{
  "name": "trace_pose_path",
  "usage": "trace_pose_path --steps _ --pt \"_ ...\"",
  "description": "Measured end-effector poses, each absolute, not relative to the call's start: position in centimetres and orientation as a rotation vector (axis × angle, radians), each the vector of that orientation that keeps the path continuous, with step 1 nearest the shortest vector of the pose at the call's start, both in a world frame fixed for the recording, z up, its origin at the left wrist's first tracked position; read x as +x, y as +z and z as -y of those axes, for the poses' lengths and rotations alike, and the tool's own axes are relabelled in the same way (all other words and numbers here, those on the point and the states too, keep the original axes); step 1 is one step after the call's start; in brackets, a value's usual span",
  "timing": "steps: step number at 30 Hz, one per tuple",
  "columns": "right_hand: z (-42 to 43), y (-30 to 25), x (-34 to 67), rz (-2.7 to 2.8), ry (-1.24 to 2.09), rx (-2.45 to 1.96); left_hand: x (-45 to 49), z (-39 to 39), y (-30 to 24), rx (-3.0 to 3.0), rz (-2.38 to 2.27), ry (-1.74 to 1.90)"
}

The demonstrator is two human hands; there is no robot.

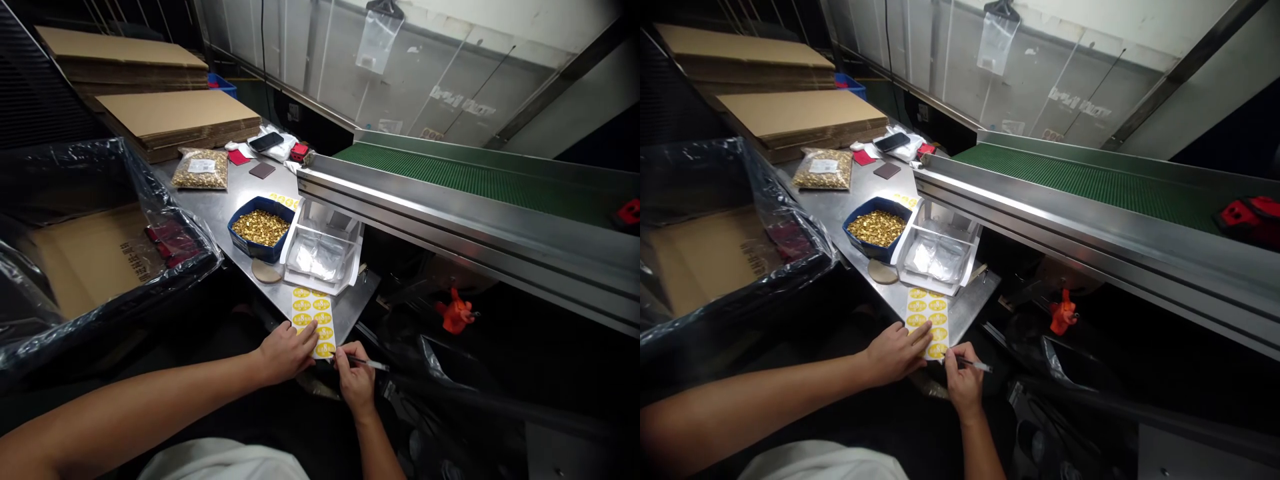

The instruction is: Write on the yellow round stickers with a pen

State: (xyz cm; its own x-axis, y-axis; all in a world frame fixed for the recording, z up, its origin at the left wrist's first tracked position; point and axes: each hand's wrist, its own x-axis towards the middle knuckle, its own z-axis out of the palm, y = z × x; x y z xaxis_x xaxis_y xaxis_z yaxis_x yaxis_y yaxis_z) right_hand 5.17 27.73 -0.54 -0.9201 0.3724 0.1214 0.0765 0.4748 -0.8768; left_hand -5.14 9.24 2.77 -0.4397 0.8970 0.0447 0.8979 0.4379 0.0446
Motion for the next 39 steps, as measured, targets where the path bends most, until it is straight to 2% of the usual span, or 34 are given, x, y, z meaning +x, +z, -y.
trace_pose_path --steps 19,39 --pt "-27.6 -0.4 4.5 2.532 1.346 -0.209 -5.3 -9.9 3.5 -1.635 2.669 -0.107" --pt "-27.7 -0.8 5.0 2.506 1.378 -0.272 -5.3 -10.0 3.8 -1.653 2.636 -0.124"
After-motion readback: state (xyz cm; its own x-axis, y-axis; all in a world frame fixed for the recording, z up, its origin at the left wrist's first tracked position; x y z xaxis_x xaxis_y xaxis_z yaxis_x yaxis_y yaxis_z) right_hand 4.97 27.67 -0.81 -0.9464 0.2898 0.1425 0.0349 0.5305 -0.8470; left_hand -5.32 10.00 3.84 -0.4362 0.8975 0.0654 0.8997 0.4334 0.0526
